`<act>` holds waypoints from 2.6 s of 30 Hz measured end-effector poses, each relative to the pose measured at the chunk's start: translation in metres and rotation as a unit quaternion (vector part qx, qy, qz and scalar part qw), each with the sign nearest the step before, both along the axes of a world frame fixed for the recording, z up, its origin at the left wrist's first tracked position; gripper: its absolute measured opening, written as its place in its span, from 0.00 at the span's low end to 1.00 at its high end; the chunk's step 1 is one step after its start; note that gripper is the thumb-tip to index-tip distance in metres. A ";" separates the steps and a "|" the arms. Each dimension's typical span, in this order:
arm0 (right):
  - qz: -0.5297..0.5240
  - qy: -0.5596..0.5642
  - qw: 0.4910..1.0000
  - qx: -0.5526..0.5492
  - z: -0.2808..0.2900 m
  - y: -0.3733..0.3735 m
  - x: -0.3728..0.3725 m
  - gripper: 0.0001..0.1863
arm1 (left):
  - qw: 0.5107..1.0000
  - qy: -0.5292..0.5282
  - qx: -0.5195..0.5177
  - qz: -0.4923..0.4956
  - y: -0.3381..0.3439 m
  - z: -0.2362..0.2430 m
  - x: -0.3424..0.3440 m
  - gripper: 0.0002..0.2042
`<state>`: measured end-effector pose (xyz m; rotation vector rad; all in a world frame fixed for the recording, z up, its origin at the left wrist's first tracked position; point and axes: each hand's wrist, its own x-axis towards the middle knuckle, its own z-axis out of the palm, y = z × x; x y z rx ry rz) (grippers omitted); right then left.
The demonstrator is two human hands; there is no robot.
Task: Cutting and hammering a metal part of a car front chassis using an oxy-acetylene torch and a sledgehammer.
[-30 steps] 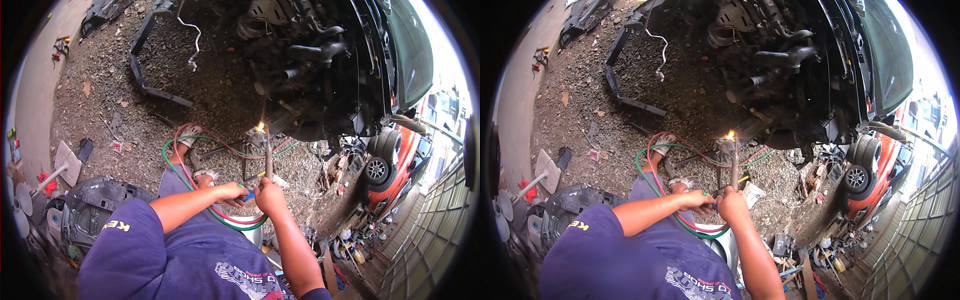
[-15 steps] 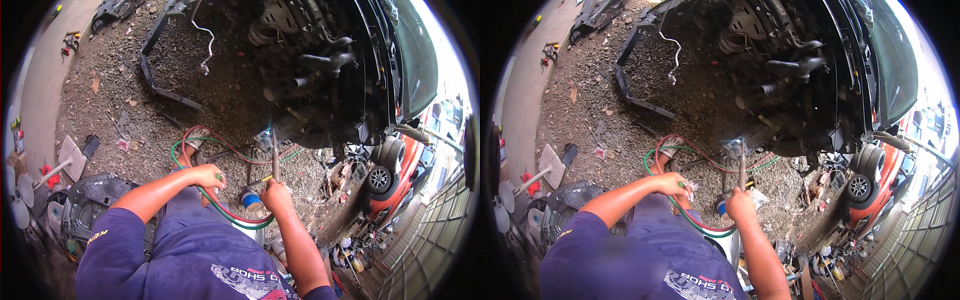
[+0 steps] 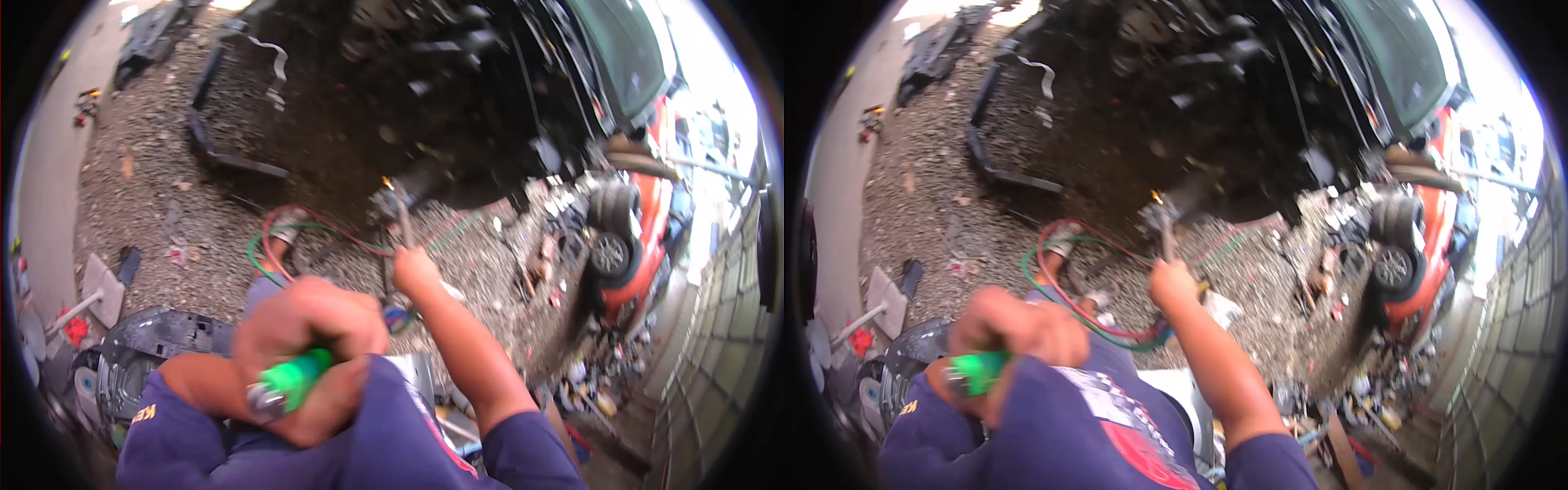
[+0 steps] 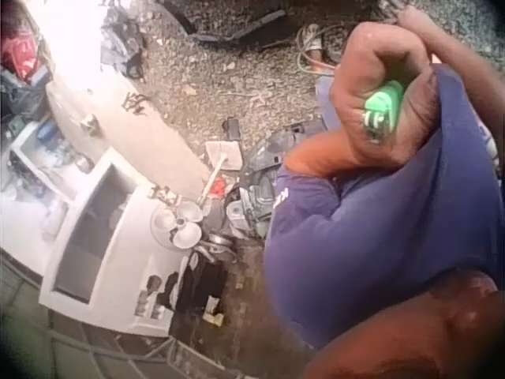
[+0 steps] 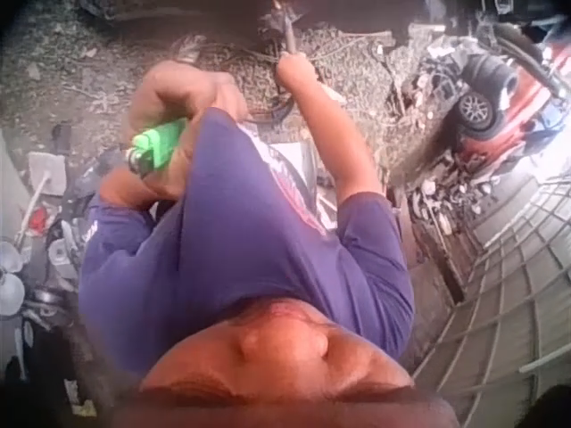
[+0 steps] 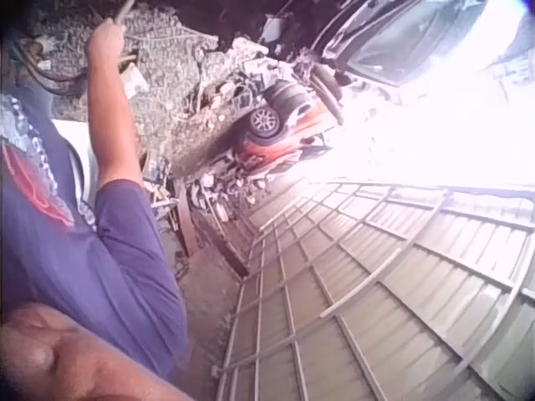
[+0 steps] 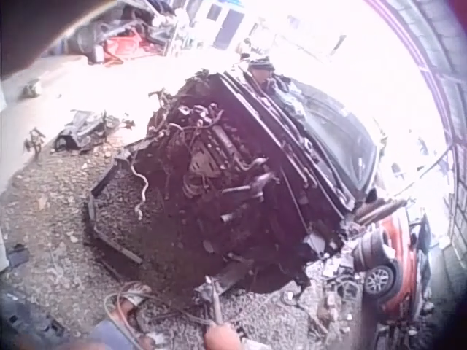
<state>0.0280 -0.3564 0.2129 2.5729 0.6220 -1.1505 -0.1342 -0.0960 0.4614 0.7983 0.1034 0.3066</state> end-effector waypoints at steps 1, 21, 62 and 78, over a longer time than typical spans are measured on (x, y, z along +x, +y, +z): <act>-0.050 -0.023 0.998 0.016 -0.025 -0.031 0.005 0.17 | 0.997 -0.013 -0.072 0.007 -0.019 0.013 0.004 0.11; 0.080 -0.010 0.997 -0.006 -0.042 -0.048 -0.022 0.17 | 0.959 -0.144 -0.077 -0.232 -0.137 0.052 -0.053 0.08; 0.073 -0.015 0.987 -0.141 0.007 0.089 -0.008 0.14 | 0.602 0.596 0.439 -0.300 0.079 -0.353 -0.247 0.16; 0.063 0.004 0.987 -0.148 0.021 0.077 -0.010 0.16 | 0.611 0.612 0.412 -0.287 0.077 -0.358 -0.258 0.16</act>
